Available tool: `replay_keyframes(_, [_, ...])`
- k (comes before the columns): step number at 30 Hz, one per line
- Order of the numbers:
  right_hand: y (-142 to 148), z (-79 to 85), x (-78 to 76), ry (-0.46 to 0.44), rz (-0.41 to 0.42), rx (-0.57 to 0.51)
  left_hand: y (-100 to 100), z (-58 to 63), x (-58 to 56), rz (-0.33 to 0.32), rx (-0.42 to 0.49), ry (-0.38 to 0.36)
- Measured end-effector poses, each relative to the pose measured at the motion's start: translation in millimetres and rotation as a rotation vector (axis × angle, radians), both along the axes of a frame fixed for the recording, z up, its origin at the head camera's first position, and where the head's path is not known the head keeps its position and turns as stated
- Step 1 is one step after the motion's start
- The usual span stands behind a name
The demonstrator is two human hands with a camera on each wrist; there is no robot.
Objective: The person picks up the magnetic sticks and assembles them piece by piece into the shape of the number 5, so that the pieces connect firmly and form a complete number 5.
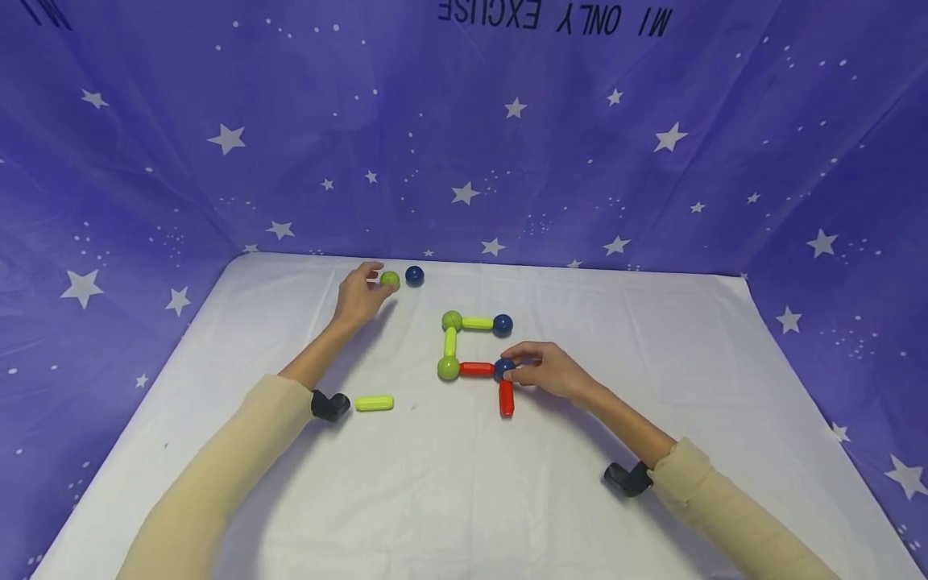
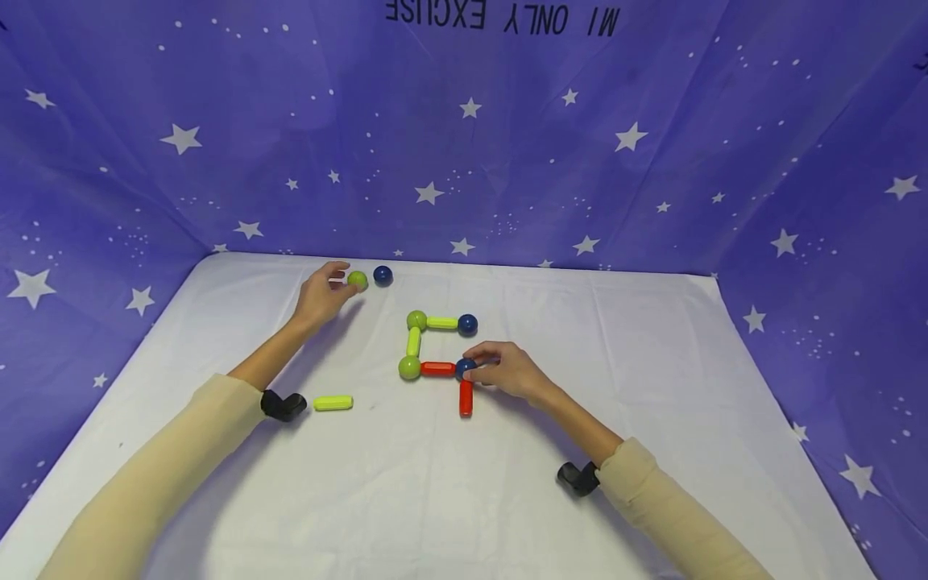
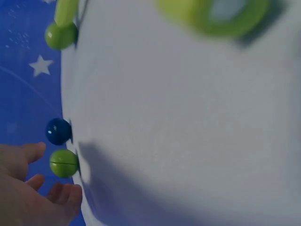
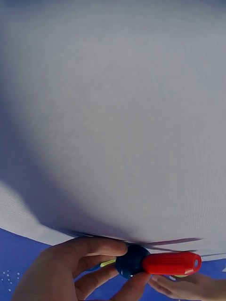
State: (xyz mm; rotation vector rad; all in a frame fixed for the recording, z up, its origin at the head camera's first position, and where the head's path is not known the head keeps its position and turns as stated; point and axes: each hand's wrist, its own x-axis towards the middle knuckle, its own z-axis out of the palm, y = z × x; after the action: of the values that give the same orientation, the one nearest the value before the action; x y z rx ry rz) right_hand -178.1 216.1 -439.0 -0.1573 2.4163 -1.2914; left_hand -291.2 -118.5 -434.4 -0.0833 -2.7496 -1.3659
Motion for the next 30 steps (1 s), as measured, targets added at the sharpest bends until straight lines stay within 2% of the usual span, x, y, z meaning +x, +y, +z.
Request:
replay_keyframes(4, [-1,1.0,0.0,-0.010,-0.005,-0.002,2,-5.6,-11.6,-0.003,-0.068,-0.020])
replay_keyframes(8, [-1,2.7,-0.1,-0.014,-0.009,-0.001,4,-7.2,-17.4,0.007,-0.093,-0.016])
replay_keyframes(12, [-1,2.7,-0.3,-0.021,-0.008,-0.004,4,-4.0,-15.6,0.014,-0.086,-0.018])
replay_keyframes(15, [0,2.3,-0.3,-0.027,-0.012,-0.007,5,1.5,-9.5,-0.010,-0.056,-0.018])
replay_keyframes(18, [-1,0.9,-1.0,-0.026,-0.015,-0.009,6,10.8,3.0,-0.046,-0.017,-0.009])
replay_keyframes(21, [0,0.0,-1.3,-0.023,-0.015,-0.012,13,21.4,20.9,-0.098,0.020,-0.006])
replay_keyframes(25, [1,0.2,-1.4,-0.016,-0.007,-0.016,27,29.5,51.5,-0.183,0.050,-0.018])
replay_keyframes(30, [1,0.5,-1.1,-0.017,-0.004,-0.022,49,29.4,91.3,-0.311,0.072,-0.037])
